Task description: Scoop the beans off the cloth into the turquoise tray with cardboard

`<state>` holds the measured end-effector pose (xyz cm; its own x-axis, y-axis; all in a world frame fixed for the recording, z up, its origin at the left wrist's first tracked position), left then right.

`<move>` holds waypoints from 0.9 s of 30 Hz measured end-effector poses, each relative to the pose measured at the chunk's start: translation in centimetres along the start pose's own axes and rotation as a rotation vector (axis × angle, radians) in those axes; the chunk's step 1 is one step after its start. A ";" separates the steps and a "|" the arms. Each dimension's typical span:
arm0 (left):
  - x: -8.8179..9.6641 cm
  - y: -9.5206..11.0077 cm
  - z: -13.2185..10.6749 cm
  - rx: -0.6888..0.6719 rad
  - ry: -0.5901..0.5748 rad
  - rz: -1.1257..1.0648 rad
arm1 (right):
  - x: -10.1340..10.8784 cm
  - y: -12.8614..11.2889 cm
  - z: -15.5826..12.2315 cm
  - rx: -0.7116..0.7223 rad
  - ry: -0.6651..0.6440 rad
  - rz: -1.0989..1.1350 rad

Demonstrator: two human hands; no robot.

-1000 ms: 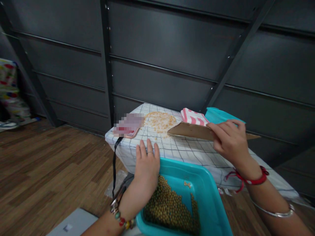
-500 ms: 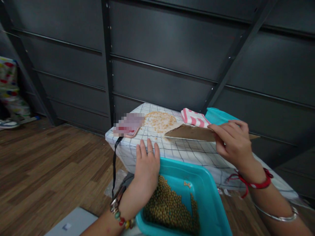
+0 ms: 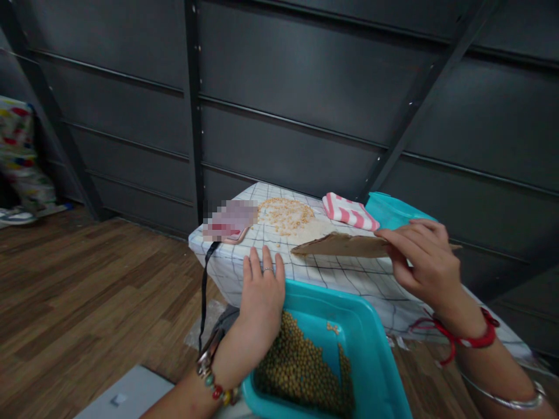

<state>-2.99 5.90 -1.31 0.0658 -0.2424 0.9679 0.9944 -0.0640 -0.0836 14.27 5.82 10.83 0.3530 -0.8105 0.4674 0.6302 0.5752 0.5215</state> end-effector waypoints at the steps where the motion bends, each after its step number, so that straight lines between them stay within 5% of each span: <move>1: 0.0 0.0 0.0 -0.001 0.003 0.002 | 0.2 0.1 -0.1 -0.006 -0.006 0.007; 27: 0.0 0.1 0.0 -0.009 -0.031 0.037 | 2.1 -0.7 -0.9 -0.017 -0.032 0.083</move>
Point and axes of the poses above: each hand's wrist, its own z-axis towards the middle knuckle, its own x-axis out of the back of the hand, y = z × x, the point moved 6 cm from there along z, towards the middle knuckle, and after that the axes turned 5 degrees about -x, right-handed, at the moved point
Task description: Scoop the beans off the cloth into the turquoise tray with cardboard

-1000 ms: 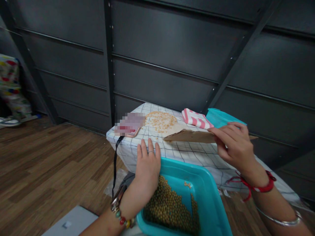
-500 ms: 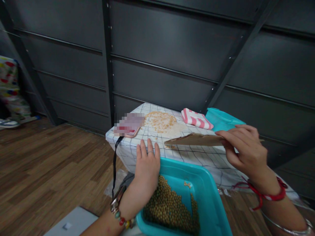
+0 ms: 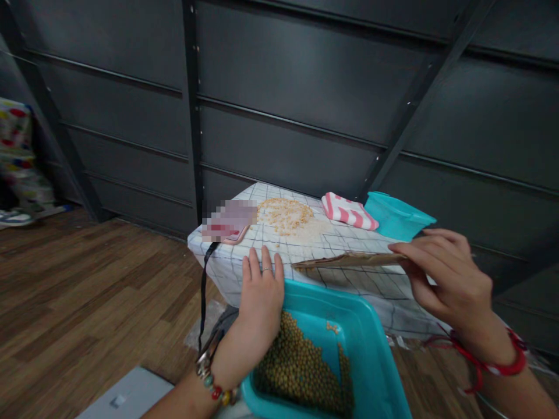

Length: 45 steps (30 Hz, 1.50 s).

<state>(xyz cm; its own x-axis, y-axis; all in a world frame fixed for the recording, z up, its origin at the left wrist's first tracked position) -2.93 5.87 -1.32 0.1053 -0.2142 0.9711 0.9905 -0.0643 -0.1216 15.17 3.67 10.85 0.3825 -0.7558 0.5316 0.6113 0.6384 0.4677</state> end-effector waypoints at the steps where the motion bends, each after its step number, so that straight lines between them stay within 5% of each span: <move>1: 0.0 0.0 0.0 -0.004 0.003 0.002 | 0.0 0.0 -0.1 -0.001 -0.001 0.003; 45: -0.1 0.0 0.1 -0.003 -0.005 -0.020 | 1.2 1.1 -1.0 0.041 -0.005 -0.003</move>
Point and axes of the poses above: each hand's wrist, its own z-axis towards the middle knuckle, its own x-axis out of the back of the hand, y = z × x, the point moved 6 cm from there along z, towards the middle knuckle, and after that the axes turned 5 degrees about -x, right-handed, at the moved point
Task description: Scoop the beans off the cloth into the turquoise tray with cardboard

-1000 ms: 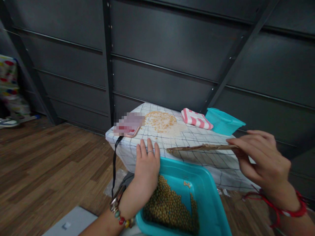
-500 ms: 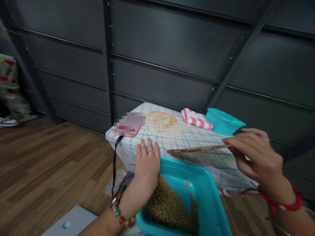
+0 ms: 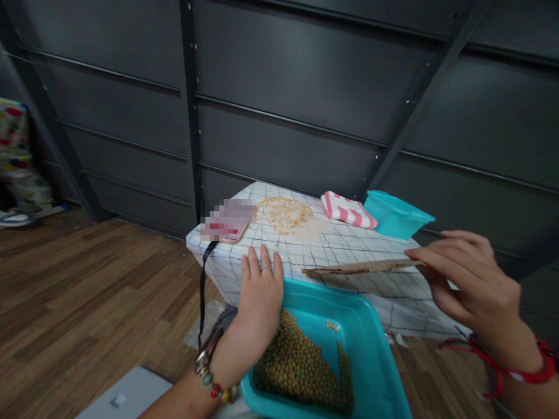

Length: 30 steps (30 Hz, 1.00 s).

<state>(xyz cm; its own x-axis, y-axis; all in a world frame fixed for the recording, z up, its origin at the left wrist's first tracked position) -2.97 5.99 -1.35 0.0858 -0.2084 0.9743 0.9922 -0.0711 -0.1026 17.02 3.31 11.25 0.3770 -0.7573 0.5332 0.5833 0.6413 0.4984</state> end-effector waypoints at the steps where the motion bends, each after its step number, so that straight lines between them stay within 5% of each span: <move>1: 0.0 0.0 0.0 -0.001 0.001 -0.006 | 0.0 -0.1 0.0 0.011 -0.003 -0.001; 30: 0.0 0.0 -0.1 -0.009 0.025 -0.045 | 2.0 -0.4 -1.1 -0.112 0.009 0.028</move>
Point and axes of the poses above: each hand's wrist, its own z-axis towards the middle knuckle, its own x-axis out of the back of the hand, y = z × x, the point moved 6 cm from there along z, towards the middle knuckle, and after that the axes turned 5 degrees about -x, right-handed, at the moved point
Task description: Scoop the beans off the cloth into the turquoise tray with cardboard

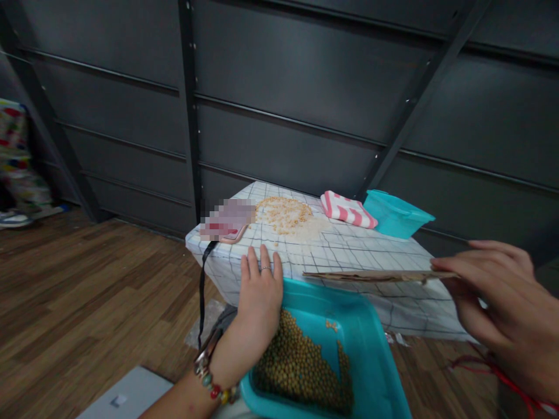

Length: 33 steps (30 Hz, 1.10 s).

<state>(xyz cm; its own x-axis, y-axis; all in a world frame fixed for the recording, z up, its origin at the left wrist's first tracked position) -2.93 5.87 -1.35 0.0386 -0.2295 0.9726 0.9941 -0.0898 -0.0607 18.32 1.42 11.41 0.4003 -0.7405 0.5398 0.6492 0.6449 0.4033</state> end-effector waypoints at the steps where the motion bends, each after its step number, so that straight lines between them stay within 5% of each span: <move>1: 0.0 0.0 0.0 0.002 0.003 -0.004 | -0.1 0.0 0.1 -0.002 0.003 -0.003; 8: 0.1 0.0 0.0 0.005 -0.001 -0.008 | -1.9 -1.3 0.8 0.084 -0.019 -0.068; 15: 0.0 0.0 0.0 0.011 0.007 -0.004 | -4.7 -0.2 1.0 0.082 0.015 -0.193; 25: 0.1 -0.2 0.0 0.023 0.004 -0.002 | -2.4 -1.4 1.9 0.060 0.042 -0.083; 33: 0.7 -0.3 -0.3 0.038 0.004 -0.010 | -4.9 -2.2 2.4 0.130 -0.002 -0.167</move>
<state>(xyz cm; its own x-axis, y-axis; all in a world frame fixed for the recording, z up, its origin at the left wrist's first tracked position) -3.27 5.42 -0.76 0.0283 -0.2322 0.9722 0.9976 -0.0555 -0.0423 13.34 4.08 9.62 0.2929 -0.8388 0.4589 0.6176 0.5324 0.5789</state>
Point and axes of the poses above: each hand's wrist, its own z-axis towards the middle knuckle, its own x-axis out of the back of the hand, y = z × x, the point moved 6 cm from there along z, towards the middle knuckle, and after that the axes turned 5 degrees about -x, right-handed, at the moved point
